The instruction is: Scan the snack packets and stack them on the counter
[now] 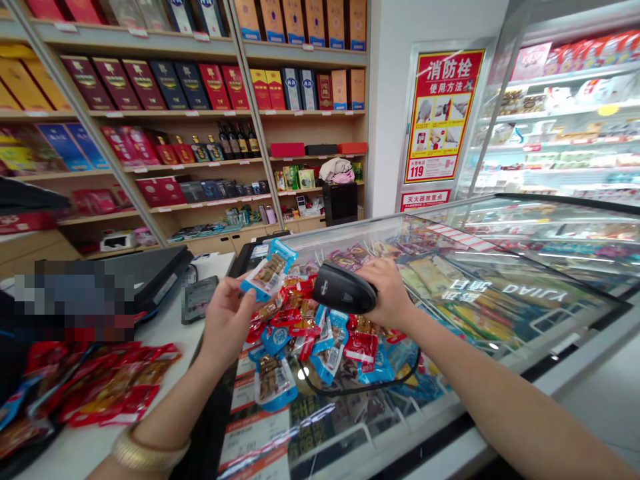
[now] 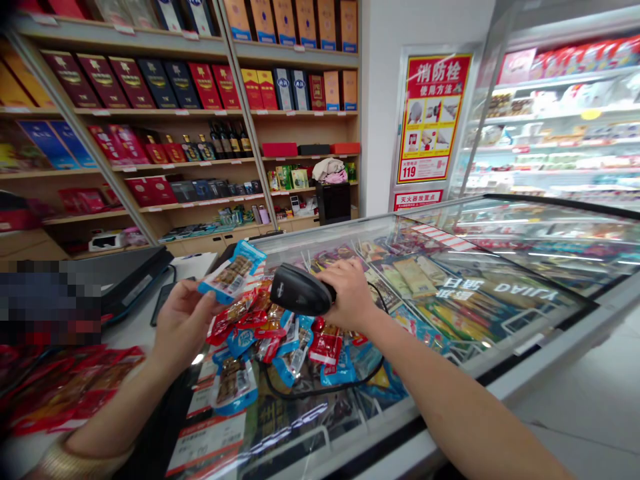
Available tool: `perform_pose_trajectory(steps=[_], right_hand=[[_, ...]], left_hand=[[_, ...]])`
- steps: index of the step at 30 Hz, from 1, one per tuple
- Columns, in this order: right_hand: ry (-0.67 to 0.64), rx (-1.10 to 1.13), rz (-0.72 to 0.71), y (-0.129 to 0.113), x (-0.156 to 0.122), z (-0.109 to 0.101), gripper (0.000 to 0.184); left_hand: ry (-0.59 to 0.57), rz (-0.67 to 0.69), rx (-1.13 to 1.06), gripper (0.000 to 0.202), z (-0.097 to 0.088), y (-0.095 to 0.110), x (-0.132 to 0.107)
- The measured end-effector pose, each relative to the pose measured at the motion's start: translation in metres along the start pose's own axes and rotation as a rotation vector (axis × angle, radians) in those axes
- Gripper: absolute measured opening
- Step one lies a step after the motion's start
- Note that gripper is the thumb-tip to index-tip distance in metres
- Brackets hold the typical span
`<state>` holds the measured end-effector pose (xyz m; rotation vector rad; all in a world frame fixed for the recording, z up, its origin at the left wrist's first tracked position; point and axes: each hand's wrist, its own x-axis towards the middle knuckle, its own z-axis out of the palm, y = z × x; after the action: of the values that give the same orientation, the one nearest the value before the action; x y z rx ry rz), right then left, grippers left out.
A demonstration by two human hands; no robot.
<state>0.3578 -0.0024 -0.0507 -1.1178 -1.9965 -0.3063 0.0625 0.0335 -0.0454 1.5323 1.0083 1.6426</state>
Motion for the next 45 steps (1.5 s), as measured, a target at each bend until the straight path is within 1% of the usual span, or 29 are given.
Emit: perform_pose_trajectory(steps=[2,5,6,7,8,9,11,12,14,16,19,21,23,25,28,31,33,38,42,45], right_hand=[[0.040,-0.029,0.020,0.006,-0.001,0.003,0.034],[0.063,-0.055,0.057,0.016,-0.003,0.008,0.034],[0.061,-0.061,0.068,0.019,-0.003,0.009,0.035],[0.059,-0.066,0.073,0.022,-0.004,0.010,0.035],[0.058,-0.070,0.074,0.024,-0.004,0.011,0.035],[0.057,-0.073,0.072,0.026,-0.005,0.011,0.035],[0.060,-0.080,0.072,0.028,-0.005,0.012,0.034],[0.062,-0.083,0.076,0.029,-0.005,0.012,0.033],[0.070,-0.086,0.089,0.029,-0.004,0.012,0.032],[0.076,-0.082,0.100,0.029,-0.003,0.011,0.030],[0.069,-0.073,0.108,0.026,-0.002,0.011,0.028],[0.062,-0.068,0.101,0.024,-0.001,0.011,0.027],[0.066,-0.065,0.090,0.023,-0.002,0.012,0.027],[0.073,-0.066,0.081,0.023,-0.002,0.013,0.026],[0.077,-0.074,0.077,0.024,-0.004,0.016,0.027],[0.084,-0.073,0.063,0.027,-0.005,0.019,0.028],[0.083,-0.077,0.051,0.029,-0.006,0.020,0.029],[0.078,-0.094,0.030,0.032,-0.006,0.020,0.029],[0.084,-0.096,0.017,0.031,-0.006,0.020,0.026],[0.089,-0.093,0.011,0.030,-0.006,0.020,0.027]], left_hand=[[-0.102,0.094,0.170,0.031,0.005,-0.005,-0.002],[-0.358,0.254,0.481,0.013,0.014,-0.012,-0.006],[-0.446,0.309,0.570,0.013,0.017,-0.013,-0.007],[-0.515,0.359,0.642,0.017,0.018,-0.013,-0.008],[-0.554,0.400,0.694,0.023,0.017,-0.012,-0.009],[-0.562,0.430,0.732,0.027,0.015,-0.011,-0.010],[-0.508,0.446,0.807,0.033,0.002,-0.006,-0.012],[-0.463,0.432,0.851,0.035,-0.008,-0.003,-0.014],[-0.366,0.361,0.975,0.038,-0.036,0.001,-0.018],[-0.270,0.242,1.154,0.044,-0.070,0.004,-0.025],[-0.158,-0.006,1.496,0.053,-0.118,0.005,-0.039],[-0.131,-0.152,1.660,0.058,-0.142,0.005,-0.049],[-0.126,-0.231,1.722,0.061,-0.155,0.003,-0.057],[-0.131,-0.244,1.713,0.060,-0.157,0.003,-0.062],[-0.142,-0.245,1.672,0.053,-0.149,0.005,-0.063],[-0.144,-0.278,1.659,0.051,-0.139,0.009,-0.056],[-0.140,-0.281,1.653,0.051,-0.135,0.010,-0.048],[-0.089,-0.294,1.629,0.047,-0.139,0.003,-0.030],[-0.023,-0.310,1.589,0.049,-0.143,-0.003,-0.026],[-0.004,-0.288,1.529,0.046,-0.145,-0.003,-0.024]])
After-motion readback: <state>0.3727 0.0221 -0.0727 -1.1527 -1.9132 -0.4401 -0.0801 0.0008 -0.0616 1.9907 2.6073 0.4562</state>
